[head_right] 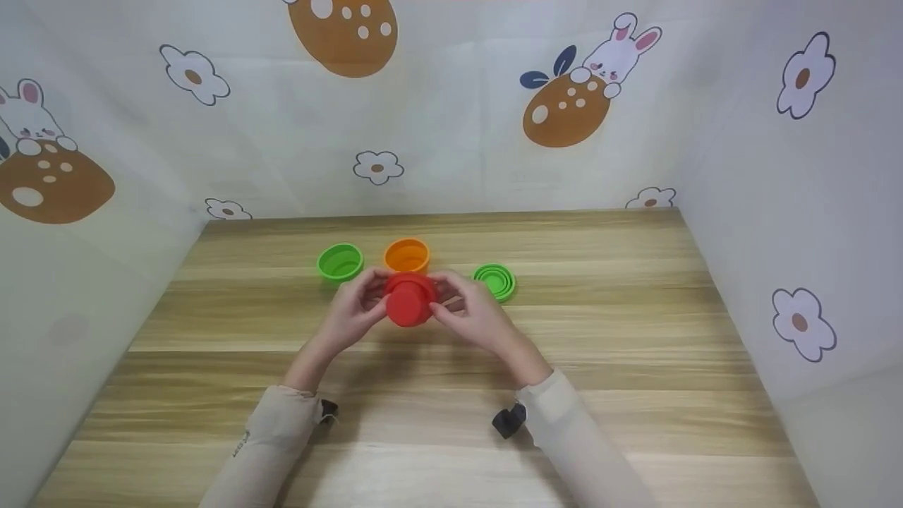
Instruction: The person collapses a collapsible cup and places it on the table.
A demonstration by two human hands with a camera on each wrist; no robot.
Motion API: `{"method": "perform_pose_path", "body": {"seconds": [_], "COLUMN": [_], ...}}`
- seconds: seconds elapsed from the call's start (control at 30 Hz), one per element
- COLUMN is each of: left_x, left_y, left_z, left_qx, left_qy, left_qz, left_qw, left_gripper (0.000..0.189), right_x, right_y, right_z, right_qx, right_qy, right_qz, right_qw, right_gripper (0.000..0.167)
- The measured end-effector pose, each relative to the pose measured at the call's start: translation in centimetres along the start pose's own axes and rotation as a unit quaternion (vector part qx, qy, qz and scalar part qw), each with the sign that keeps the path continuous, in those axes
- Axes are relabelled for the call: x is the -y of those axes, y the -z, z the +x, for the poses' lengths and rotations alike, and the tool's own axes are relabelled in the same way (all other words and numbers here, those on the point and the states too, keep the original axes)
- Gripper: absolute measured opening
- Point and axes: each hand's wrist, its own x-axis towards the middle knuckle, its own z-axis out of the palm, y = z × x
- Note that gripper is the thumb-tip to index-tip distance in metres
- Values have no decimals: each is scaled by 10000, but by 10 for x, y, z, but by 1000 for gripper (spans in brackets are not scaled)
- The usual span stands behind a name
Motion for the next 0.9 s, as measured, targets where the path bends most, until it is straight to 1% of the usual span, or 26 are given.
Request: {"method": "perform_pose_path", "body": {"seconds": [0.07, 0.27, 0.37, 0.57, 0.9], "left_x": [0, 0, 0, -1, -5], "left_y": [0, -2, -3, -5, -4], "left_z": [0, 0, 0, -1, 0], "left_qx": [-10, -97, -96, 26, 219], "left_qy": [2, -181, -157, -38, 50], "left_qz": [-18, -40, -73, -165, -143], "left_qw": [10000, 9998, 9998, 9999, 9996], "left_gripper": [30, 28, 28, 29, 31], "right_x": [0, -1, -1, -1, -2], "right_y": [0, -2, -3, -6, -6], "right_z": [0, 3, 4, 5, 5], "right_qx": [22, -56, -219, -521, -653], "right_qy": [-37, -200, -238, -257, -152], "right_qz": [28, 132, -8, -211, -416], "right_qw": [10000, 9997, 9995, 9981, 9969], "right_gripper": [42, 40, 39, 39, 37]}}
